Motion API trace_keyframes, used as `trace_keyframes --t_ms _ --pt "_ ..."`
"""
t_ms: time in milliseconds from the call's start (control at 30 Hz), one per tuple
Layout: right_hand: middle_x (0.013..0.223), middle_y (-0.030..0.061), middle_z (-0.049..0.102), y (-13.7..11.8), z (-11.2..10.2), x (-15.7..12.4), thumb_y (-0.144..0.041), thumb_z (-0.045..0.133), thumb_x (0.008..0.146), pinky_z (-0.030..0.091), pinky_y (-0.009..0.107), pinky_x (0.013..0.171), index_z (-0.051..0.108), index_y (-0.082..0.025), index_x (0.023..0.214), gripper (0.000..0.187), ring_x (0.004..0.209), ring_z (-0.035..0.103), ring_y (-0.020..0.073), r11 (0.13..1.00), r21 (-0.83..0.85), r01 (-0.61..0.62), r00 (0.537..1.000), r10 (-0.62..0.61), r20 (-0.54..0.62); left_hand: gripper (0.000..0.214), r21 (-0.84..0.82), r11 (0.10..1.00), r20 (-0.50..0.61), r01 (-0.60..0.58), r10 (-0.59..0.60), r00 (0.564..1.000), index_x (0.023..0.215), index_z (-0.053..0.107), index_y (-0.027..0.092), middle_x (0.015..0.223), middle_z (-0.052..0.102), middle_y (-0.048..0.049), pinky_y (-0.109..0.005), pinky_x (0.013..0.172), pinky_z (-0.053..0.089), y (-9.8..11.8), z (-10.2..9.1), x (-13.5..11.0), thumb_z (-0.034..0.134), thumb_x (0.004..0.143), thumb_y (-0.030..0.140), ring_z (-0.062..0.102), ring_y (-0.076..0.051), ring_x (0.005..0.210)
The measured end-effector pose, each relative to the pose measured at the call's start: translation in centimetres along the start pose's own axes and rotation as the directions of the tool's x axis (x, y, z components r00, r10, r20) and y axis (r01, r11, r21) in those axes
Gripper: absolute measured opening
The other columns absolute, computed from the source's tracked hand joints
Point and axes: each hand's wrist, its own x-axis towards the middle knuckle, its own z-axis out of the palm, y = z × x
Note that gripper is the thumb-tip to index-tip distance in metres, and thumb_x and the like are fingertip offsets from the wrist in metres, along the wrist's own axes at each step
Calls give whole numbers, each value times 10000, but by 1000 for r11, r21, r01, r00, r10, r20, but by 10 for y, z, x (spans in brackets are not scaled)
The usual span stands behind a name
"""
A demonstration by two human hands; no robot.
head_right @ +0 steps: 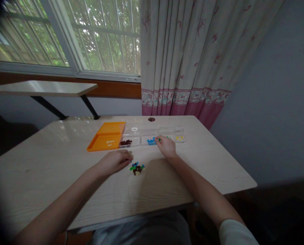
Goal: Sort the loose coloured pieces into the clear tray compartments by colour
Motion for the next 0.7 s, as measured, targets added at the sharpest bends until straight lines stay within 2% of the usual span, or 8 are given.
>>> trace_keyframes --t_ms 233,333,467,600,700 --pt "533 -19 592 -5 -7 -2 -326 500 800 325 200 463 688 -224 856 221 460 495 104 998 64 -6 998 2 61 235 -6 1000 17 -16 16 1000 858 636 202 853 619 -51 -242 717 404 1 2 1 407 824 246 564 -159 799" --pt "540 -17 602 -14 -8 -8 -298 517 789 353 193 484 689 -204 843 203 461 501 95 987 128 96 984 -113 137 236 -9 1000 11 -4 4 1000 846 616 193 822 613 -50 -239 694 396 4 1 1 387 834 251 553 -157 771" --pt "691 -11 675 -29 -9 -21 -269 538 778 395 180 524 682 -219 831 162 513 549 85 938 261 230 927 -292 235 223 -128 992 -60 8 -16 998 857 569 172 844 592 -53 -237 688 396 8 0 2 359 846 247 535 -145 751" --pt "664 -21 666 -40 -10 -31 -290 520 797 386 178 515 675 -226 849 176 509 544 82 906 304 296 890 -377 257 175 -259 966 -187 1 -51 981 836 528 156 811 569 -47 -235 670 389 10 3 5 377 841 245 509 -142 744" --pt "605 -24 637 -43 -10 -34 -284 528 792 370 178 516 675 -214 838 169 493 524 79 895 306 324 882 -403 244 151 -308 951 -185 4 -65 981 804 523 149 761 551 -31 -224 632 376 11 9 7 419 824 258 487 -130 699"
